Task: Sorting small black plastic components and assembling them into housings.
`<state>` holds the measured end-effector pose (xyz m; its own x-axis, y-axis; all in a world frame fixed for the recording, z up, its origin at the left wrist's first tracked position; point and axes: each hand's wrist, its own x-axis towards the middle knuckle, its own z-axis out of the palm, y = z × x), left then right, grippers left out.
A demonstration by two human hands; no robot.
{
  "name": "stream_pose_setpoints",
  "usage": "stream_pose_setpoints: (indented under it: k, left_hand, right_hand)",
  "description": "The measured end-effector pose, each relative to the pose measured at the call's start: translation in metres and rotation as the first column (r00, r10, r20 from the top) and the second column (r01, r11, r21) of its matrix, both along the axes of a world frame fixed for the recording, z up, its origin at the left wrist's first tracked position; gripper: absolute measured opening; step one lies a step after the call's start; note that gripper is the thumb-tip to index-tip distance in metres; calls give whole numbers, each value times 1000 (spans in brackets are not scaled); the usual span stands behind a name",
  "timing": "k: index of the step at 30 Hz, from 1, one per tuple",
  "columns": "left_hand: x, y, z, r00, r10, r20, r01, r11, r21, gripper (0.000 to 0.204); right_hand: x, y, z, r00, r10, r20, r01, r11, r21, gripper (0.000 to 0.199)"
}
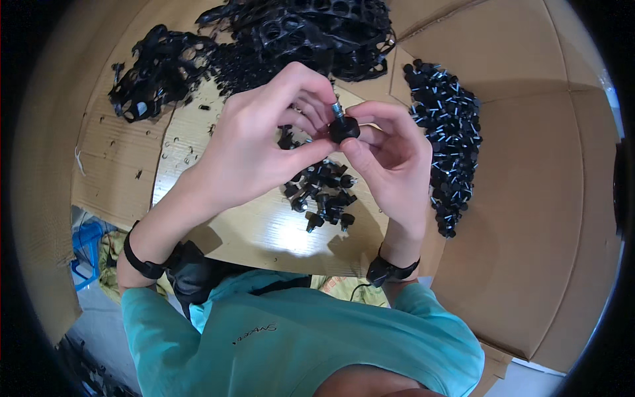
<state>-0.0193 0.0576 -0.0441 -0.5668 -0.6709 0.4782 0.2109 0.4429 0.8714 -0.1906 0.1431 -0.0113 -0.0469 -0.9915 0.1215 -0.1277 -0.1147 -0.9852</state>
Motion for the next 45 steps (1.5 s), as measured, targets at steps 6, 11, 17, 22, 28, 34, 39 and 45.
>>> stream_pose_setpoints:
  k: [6,11,17,22,28,34,39,45]
  left_hand:
    - [-14,-18,23,986,-163,-36,160,984,-76,43]
    - [-26,-25,46,994,-104,10,103,958,-266,21]
    - [-36,-27,55,999,14,-42,-30,917,-397,12]
    - [-34,-28,62,999,37,10,-31,930,-367,7]
    - [-36,-29,65,988,-150,-24,152,983,98,9]
    - [-31,-28,73,985,-125,118,112,988,108,7]
    - [-33,-18,71,993,92,-80,-110,956,-271,11]
    - [-29,-23,68,997,79,27,-70,966,-248,9]
  right_hand:
    - [-11,8,13,960,-246,-136,217,956,-197,35]
    - [-18,11,36,932,-296,-208,210,911,-355,34]
    - [-18,4,58,889,-333,-316,205,904,-375,34]
    - [-16,-1,55,853,-365,-374,182,878,-443,30]
    - [-17,-4,52,839,-404,-364,176,835,-521,33]
    - [-18,-9,49,880,-382,-282,189,827,-530,36]
    - [-12,-12,43,835,-461,-301,201,764,-613,35]
    - [-13,-13,42,739,-510,-441,87,721,-687,34]
